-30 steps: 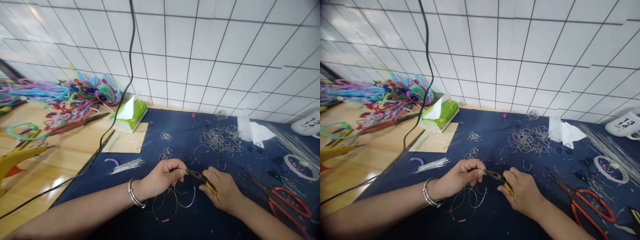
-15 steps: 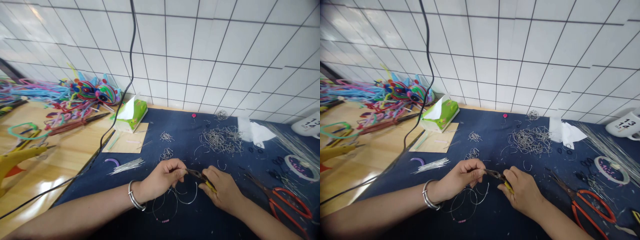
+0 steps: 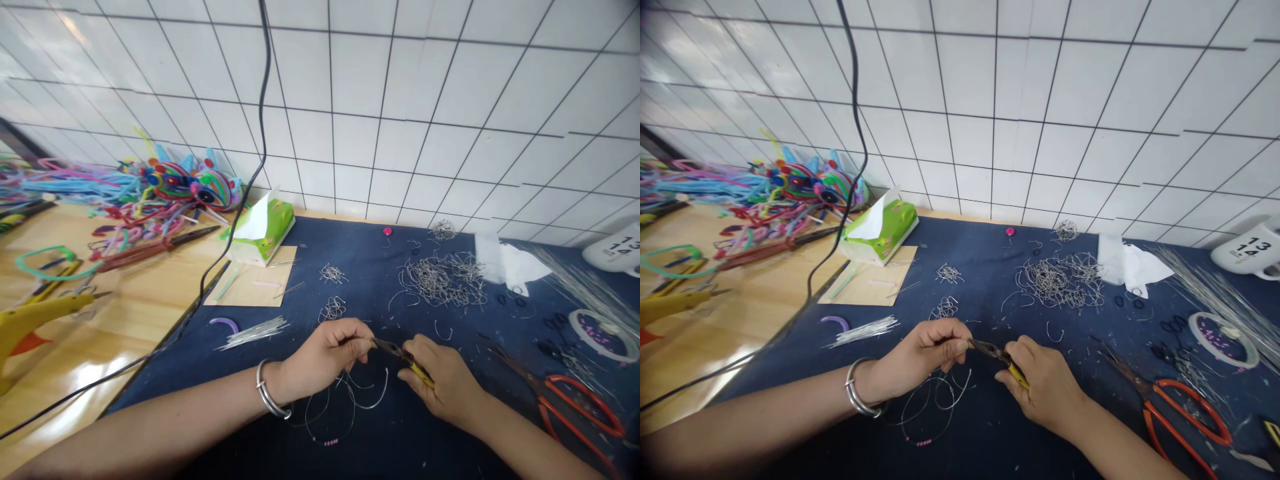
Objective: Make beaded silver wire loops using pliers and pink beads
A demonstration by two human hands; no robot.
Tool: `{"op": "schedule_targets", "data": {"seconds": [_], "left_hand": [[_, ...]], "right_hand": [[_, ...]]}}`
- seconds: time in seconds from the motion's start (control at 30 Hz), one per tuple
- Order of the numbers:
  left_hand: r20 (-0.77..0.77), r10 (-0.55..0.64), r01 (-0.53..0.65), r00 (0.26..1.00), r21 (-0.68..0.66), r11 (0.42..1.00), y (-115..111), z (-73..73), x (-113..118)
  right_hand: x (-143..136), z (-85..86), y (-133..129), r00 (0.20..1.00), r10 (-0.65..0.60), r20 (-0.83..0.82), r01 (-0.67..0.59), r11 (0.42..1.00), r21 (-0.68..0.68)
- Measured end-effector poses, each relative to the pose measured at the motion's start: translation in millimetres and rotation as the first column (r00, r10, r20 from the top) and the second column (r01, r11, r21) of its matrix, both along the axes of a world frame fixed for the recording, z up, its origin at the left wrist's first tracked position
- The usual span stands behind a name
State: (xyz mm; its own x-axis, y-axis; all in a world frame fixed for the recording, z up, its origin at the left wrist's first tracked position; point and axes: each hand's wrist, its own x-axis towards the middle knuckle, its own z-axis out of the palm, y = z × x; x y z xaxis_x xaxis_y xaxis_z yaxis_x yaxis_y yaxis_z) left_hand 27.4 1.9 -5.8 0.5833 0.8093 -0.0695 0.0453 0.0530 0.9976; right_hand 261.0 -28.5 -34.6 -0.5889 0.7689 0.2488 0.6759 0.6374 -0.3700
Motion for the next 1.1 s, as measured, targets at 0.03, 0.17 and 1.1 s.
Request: {"op": "schedule_targets", "data": {"seconds": [0.03,0.17,1.1], "left_hand": [[-0.002,-0.001,0.001,1.000,0.008,1.000,0.1,0.1,0.0],[-0.004,-0.001,0.001,1.000,0.009,1.000,-0.5,0.3,-0.3],[-0.039,0.015,-0.012,0.999,0.069,0.998,-2.2,1.2,-1.0]], "right_hand": [[0.1,-0.7,-0.5,1.000,0.002,0.002,-0.002,1.000,-0.002],[-0.9,-0.9,-1.8,1.000,-0.014,0.010,0.014,1.000,0.002],[-0.2,-1.8,-5.3,0.999,-0.022,0.048,0.021,0.999,0.030]]}}
